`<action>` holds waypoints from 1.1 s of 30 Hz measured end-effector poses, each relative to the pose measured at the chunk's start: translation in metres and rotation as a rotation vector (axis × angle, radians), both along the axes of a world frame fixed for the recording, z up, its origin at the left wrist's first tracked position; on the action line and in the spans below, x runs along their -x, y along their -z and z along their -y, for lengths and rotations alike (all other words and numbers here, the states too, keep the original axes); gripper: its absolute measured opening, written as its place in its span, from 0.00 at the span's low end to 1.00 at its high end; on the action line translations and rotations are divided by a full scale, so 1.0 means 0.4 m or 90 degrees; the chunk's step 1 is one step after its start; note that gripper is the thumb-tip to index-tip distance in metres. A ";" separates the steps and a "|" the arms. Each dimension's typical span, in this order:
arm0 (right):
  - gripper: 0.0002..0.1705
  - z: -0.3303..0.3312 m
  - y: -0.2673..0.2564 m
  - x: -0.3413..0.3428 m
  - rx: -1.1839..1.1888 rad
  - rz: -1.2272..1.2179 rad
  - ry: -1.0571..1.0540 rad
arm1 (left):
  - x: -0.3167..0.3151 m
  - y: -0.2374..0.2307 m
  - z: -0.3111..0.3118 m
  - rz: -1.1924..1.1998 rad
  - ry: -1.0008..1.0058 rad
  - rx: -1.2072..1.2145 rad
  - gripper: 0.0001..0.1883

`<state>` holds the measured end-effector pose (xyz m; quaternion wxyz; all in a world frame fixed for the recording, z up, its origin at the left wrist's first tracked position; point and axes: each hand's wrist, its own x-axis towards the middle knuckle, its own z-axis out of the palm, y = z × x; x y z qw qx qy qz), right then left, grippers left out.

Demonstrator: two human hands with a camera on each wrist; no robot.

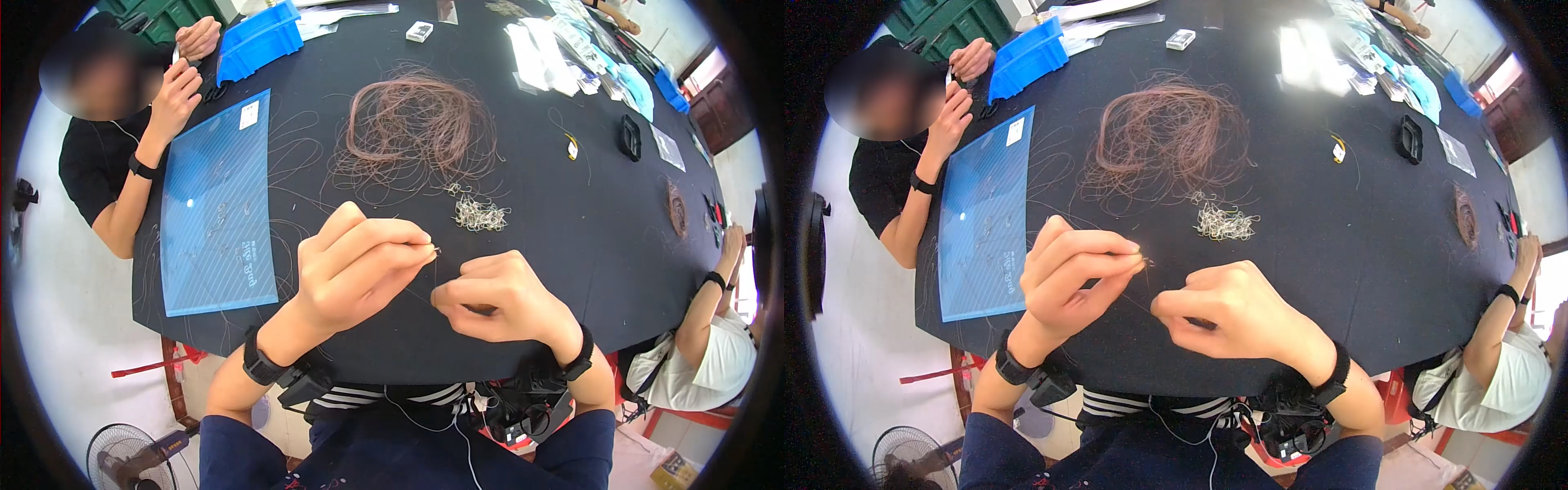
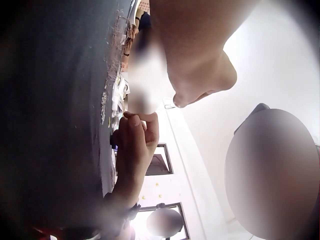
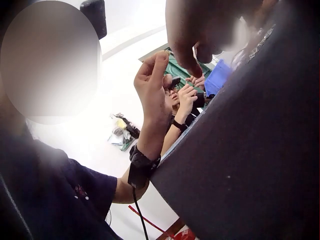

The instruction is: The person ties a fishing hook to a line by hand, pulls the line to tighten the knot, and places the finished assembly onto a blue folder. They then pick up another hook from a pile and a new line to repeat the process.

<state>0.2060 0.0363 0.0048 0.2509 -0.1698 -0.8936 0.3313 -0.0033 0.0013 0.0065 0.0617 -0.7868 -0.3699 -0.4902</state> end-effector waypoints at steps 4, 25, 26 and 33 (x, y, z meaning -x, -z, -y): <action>0.08 0.002 -0.007 -0.005 -0.018 -0.043 -0.023 | -0.006 0.004 -0.003 -0.029 0.004 0.004 0.10; 0.04 -0.019 0.000 -0.008 0.146 -0.050 0.229 | -0.019 0.017 0.021 0.009 0.227 0.121 0.11; 0.04 -0.017 0.002 -0.004 0.145 -0.028 0.223 | -0.017 0.012 0.024 0.022 0.207 0.119 0.12; 0.04 -0.004 -0.001 0.005 0.190 0.014 0.032 | -0.003 0.003 0.017 0.040 0.059 0.061 0.12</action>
